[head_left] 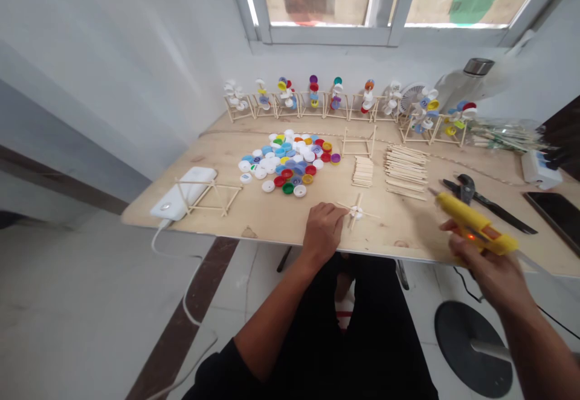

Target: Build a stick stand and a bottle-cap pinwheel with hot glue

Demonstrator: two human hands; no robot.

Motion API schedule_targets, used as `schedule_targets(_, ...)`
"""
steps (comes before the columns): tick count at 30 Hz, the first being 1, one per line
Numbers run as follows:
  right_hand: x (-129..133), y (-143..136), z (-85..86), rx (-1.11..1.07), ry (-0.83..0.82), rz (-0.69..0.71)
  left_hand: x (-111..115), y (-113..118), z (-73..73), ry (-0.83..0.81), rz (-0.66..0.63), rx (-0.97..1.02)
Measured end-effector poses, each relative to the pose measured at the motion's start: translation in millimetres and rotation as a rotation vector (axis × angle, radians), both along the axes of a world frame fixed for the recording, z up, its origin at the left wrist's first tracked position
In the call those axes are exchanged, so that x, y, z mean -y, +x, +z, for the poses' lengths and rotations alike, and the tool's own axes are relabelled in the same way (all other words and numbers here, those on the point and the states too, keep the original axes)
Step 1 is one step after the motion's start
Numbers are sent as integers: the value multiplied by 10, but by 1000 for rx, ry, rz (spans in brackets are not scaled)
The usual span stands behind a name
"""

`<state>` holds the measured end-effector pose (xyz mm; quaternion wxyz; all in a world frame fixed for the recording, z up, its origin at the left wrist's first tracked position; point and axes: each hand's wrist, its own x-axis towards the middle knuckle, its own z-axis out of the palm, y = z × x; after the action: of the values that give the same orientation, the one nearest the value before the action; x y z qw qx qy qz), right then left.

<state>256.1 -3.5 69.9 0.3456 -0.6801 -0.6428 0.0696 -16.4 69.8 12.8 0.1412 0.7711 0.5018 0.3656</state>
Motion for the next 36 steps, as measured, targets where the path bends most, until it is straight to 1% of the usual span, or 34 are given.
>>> schedule_targets(1,2,-127,-17,-127,-69,37,-2,-9,11,-24,3,40)
schedule_targets(2,5,-241,-43,-213,-104,73,-3,-20,23,-54,1,92)
schedule_targets(5,27,-507,-125,-306,-123,174,-2,-58,54,-169,-18,333)
schedule_targets(7,52,-639,-145,-307,-157,249,11,-78,69,-256,-13,500)
schedule_targets(9,80,-750,-129,-265,-162,300,35,-86,86,-327,3,615)
schedule_targets(12,108,-875,-89,-168,-98,351,84,-78,134,-403,2,727)
schedule_targets(15,112,-935,-100,-90,-33,381,135,-59,204,-479,8,825)
schedule_targets(19,99,-930,-190,-7,9,410,187,-41,272,-545,23,888)
schedule_targets(24,79,-892,-276,70,109,436,218,-28,297,-579,31,922)
schedule_targets(30,91,-894,-271,101,99,433,222,-21,302,-583,32,933)
schedule_targets(36,102,-923,-252,136,92,403,209,-26,273,-583,29,922)
